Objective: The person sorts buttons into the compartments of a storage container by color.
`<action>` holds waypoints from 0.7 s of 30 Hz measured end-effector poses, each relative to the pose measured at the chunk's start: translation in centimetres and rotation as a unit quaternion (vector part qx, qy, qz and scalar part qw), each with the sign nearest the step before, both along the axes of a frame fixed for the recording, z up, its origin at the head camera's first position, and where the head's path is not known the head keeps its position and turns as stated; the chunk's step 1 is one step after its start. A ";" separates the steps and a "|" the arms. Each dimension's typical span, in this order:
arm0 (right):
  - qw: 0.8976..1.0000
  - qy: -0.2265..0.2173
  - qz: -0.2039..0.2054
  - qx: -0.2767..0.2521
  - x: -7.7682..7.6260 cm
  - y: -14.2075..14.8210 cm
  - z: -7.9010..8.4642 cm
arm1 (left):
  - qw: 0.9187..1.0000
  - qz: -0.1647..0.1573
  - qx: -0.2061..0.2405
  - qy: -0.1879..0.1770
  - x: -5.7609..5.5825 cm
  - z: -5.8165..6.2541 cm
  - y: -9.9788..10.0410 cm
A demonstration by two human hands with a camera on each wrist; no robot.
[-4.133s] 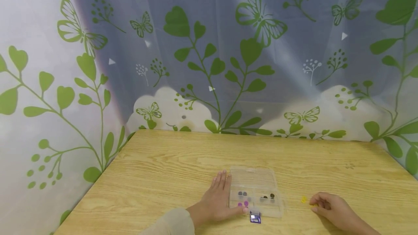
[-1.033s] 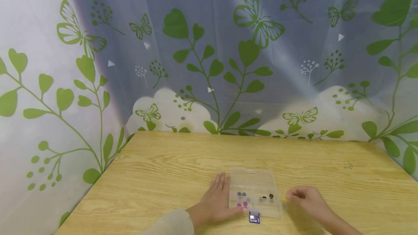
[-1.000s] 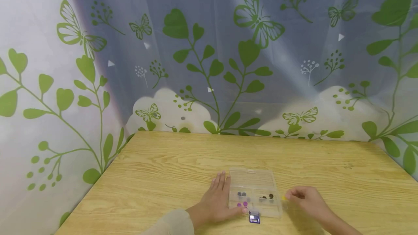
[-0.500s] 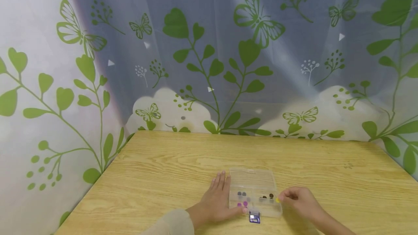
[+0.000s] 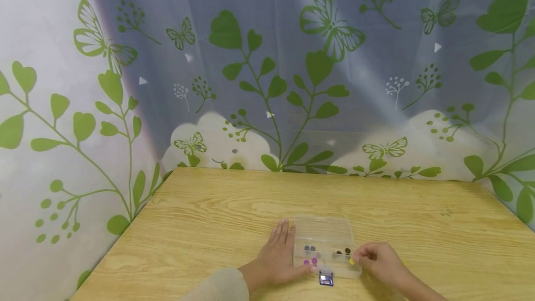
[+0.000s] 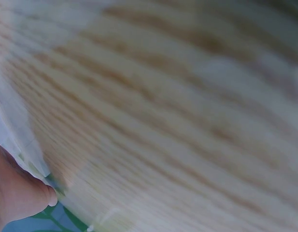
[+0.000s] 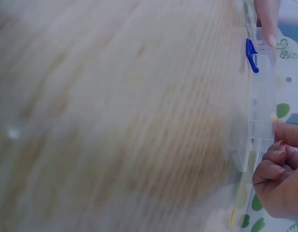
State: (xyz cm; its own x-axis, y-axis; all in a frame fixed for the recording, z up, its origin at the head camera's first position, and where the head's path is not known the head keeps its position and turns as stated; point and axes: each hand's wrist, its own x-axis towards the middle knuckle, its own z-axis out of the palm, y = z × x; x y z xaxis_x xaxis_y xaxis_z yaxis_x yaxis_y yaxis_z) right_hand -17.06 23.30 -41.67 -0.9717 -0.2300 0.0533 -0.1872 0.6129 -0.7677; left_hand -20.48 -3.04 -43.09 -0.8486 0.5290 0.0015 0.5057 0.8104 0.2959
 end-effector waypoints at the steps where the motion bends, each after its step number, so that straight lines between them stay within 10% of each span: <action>1: 1.000 0.003 0.002 0.001 0.0 0.0 0.0 | 1.000 0.000 0.000 -0.001 0.0 0.0 0.0; 21: 1.000 -0.009 0.017 -0.009 0.1 -0.1 -0.3 | 1.000 -0.001 0.007 -0.009 -0.2 -0.2 0.0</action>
